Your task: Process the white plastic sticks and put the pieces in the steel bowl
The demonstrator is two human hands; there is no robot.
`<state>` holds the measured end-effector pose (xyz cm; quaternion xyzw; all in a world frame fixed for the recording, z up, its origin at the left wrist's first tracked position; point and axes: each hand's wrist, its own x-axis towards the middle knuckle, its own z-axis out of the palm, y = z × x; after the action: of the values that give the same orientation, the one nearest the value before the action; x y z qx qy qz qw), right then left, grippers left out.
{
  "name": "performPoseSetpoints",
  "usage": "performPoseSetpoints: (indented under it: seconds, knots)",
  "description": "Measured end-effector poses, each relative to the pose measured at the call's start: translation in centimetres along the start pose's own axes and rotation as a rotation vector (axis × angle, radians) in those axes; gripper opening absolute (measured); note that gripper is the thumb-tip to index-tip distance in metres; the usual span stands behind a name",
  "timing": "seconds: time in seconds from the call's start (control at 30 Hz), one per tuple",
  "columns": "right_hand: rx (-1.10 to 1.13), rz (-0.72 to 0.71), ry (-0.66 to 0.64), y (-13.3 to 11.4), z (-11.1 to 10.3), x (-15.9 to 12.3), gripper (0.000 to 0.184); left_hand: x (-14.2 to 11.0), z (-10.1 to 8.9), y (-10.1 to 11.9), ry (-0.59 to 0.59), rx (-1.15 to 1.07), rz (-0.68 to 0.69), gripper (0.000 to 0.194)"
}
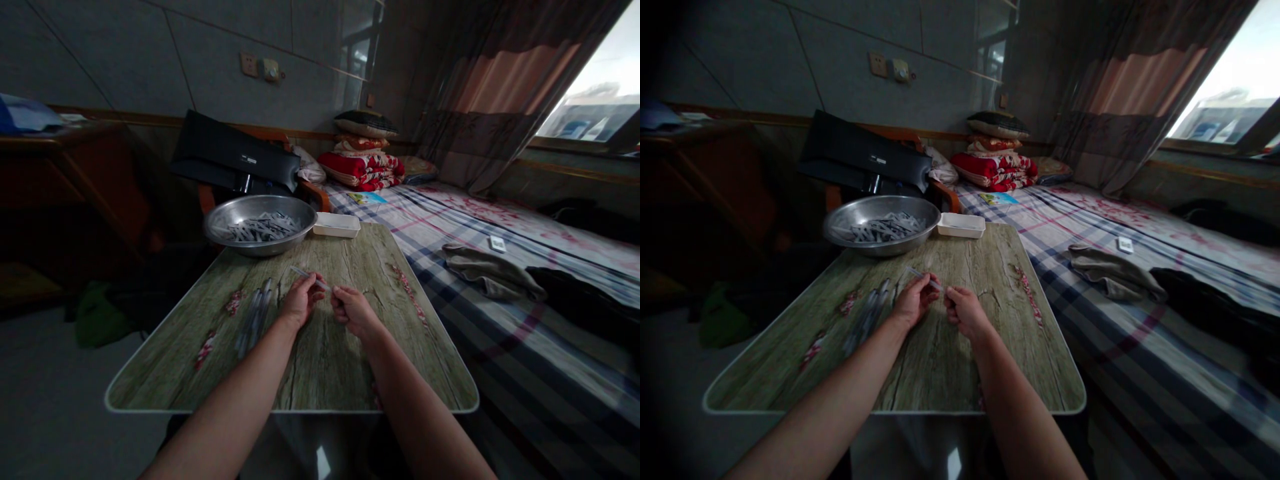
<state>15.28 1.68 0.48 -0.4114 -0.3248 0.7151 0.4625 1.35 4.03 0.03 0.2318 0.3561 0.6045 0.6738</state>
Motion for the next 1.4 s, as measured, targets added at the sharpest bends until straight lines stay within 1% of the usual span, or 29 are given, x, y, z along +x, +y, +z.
performPoseSetpoints:
  seconds: [0.07,0.17,0.23,0.33,0.4,0.5,0.6,0.7,0.77,0.8,0.87,0.9,0.97,1.03,1.07,1.1,1.17,1.23,1.3,1.33,1.37,1.4]
  knots:
    - [0.027,0.017,-0.049,-0.1,-0.2,0.0,0.030,0.2,-0.1,0.1,0.044,-0.066,-0.020,0.010]
    - [0.142,0.074,-0.179,-0.7,-0.7,-0.2,0.029,0.6,-0.4,0.5,0.131,-0.203,-0.053,0.017]
    - [0.201,0.097,-0.248,-1.1,-1.0,-0.3,0.029,0.9,-0.6,0.7,0.166,-0.271,-0.064,0.022]
    - [0.182,0.073,-0.269,-1.5,-1.5,-0.4,0.030,1.1,-0.8,1.0,0.191,-0.343,-0.069,0.022]
    - [0.137,0.057,-0.294,-1.9,-1.9,-0.5,0.031,1.2,-0.8,1.2,0.195,-0.360,-0.045,0.021]
    - [0.122,0.041,-0.390,-2.6,-2.5,-0.9,0.035,1.2,-0.8,1.3,0.190,-0.359,-0.011,0.019]
    - [0.135,0.021,-0.484,-3.4,-3.2,-1.4,0.037,1.2,-1.0,1.5,0.180,-0.378,-0.017,0.020]
    - [0.121,0.009,-0.538,-3.9,-3.6,-1.9,0.038,1.3,-1.2,1.7,0.217,-0.431,-0.022,0.020]
    - [0.126,-0.011,-0.526,-4.0,-3.4,-2.0,0.040,1.3,-1.1,1.7,0.223,-0.436,-0.037,0.020]
    - [0.132,-0.028,-0.498,-4.0,-3.2,-2.1,0.041,1.2,-1.1,1.6,0.209,-0.425,-0.051,0.020]
    - [0.133,-0.078,-0.398,-3.7,-2.5,-2.0,0.041,1.0,-0.8,1.4,0.156,-0.386,-0.091,0.021]
    - [0.105,-0.103,-0.337,-3.4,-2.1,-1.9,0.040,0.8,-0.7,1.3,0.105,-0.359,-0.120,0.023]
    - [0.016,-0.166,-0.195,-2.6,-1.4,-1.5,0.035,0.3,-0.3,1.0,-0.044,-0.300,-0.182,0.026]
    - [-0.160,-0.176,-0.100,-1.7,-0.8,-1.1,0.031,-0.1,-0.1,0.7,-0.190,-0.242,-0.227,0.024]
    - [-0.264,-0.192,-0.070,-1.2,-0.6,-0.9,0.031,-0.2,-0.1,0.6,-0.225,-0.225,-0.234,0.020]
    - [-0.349,-0.198,-0.057,-0.8,-0.4,-0.8,0.030,-0.3,-0.1,0.5,-0.232,-0.218,-0.236,0.014]
    - [-0.413,-0.174,-0.051,-0.4,-0.2,-0.7,0.028,-0.2,-0.1,0.4,-0.218,-0.227,-0.236,0.008]
    - [-0.320,-0.125,-0.050,-0.5,-0.1,-0.8,0.025,-0.1,-0.1,0.3,-0.215,-0.259,-0.253,0.009]
    - [-0.104,-0.094,-0.045,-1.1,-0.2,-0.9,0.017,-0.1,-0.1,0.2,-0.180,-0.295,-0.301,0.007]
    - [0.028,-0.088,-0.063,-1.4,-0.2,-1.0,0.012,-0.1,-0.1,0.1,-0.146,-0.308,-0.333,0.010]
    - [0.137,-0.118,-0.071,-1.7,-0.3,-1.0,0.011,-0.1,-0.1,0.0,-0.115,-0.318,-0.366,0.014]
    - [0.220,-0.147,-0.077,-2.0,-0.3,-0.9,0.016,-0.2,0.0,-0.2,-0.099,-0.325,-0.394,0.019]
